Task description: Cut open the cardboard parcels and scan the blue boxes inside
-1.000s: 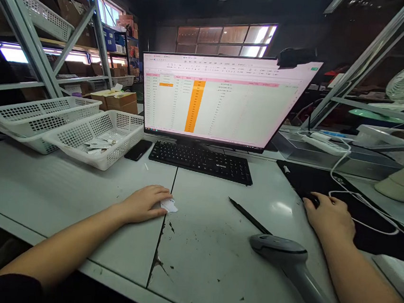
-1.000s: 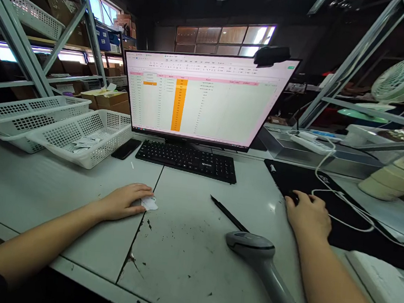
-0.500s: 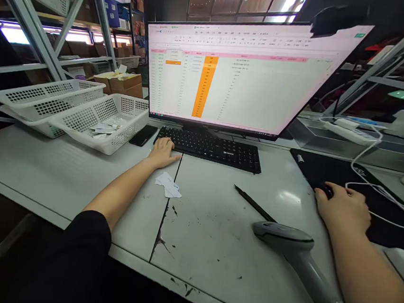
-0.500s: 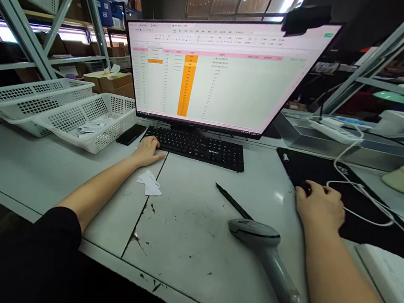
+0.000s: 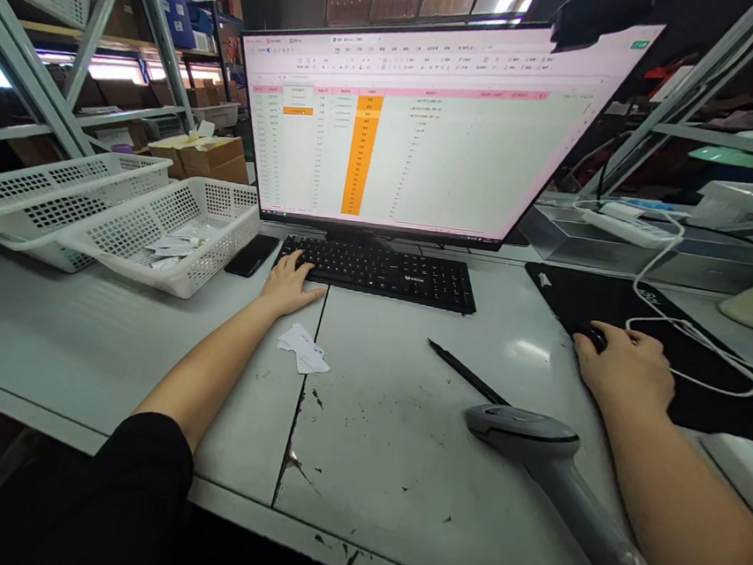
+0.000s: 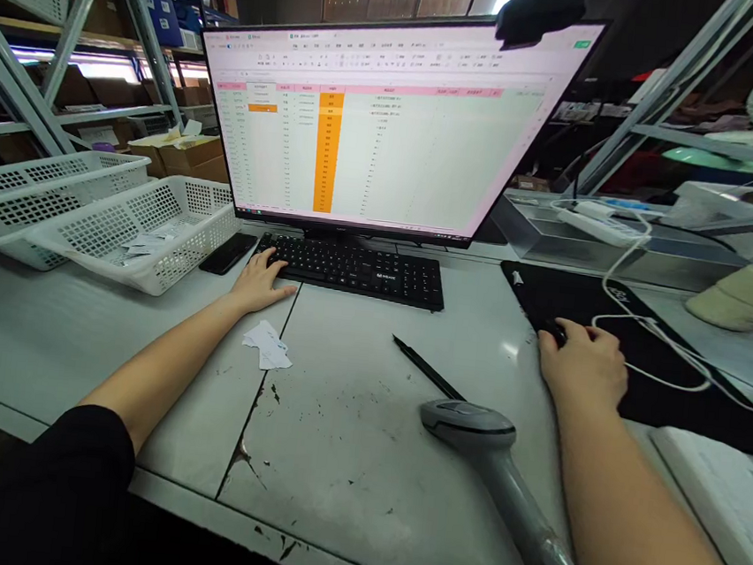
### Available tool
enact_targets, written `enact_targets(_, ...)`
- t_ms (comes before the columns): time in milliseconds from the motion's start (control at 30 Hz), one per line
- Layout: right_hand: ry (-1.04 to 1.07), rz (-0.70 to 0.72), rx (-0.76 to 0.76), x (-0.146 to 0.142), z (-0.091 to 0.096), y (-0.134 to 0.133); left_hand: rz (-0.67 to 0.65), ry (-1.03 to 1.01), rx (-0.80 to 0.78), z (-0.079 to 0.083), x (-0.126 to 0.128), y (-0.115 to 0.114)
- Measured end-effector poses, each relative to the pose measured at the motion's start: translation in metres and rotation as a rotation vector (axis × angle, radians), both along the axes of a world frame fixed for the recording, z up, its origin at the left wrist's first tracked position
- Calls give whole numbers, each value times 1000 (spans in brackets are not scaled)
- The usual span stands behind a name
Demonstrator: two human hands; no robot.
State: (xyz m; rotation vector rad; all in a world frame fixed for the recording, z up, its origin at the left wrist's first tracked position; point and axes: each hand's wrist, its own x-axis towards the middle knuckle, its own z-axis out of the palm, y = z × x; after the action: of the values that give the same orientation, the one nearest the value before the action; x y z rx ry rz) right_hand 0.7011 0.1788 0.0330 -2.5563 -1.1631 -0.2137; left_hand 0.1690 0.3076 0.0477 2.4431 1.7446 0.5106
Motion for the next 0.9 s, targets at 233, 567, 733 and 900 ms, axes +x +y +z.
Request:
enact_targets(233, -23, 1, -3, -12, 10, -10, 4, 28, 55, -3, -1, -4)
enact_targets(567, -36, -12, -10, -18, 13, -10, 10, 45, 18, -1, 1, -4)
enact_targets(733, -33, -4, -26, -13, 10, -5, 6, 33, 17, 0, 1, -5)
enact_targets(900, -21, -2, -36, -8, 9, -2, 13, 32, 17, -1, 0, -4)
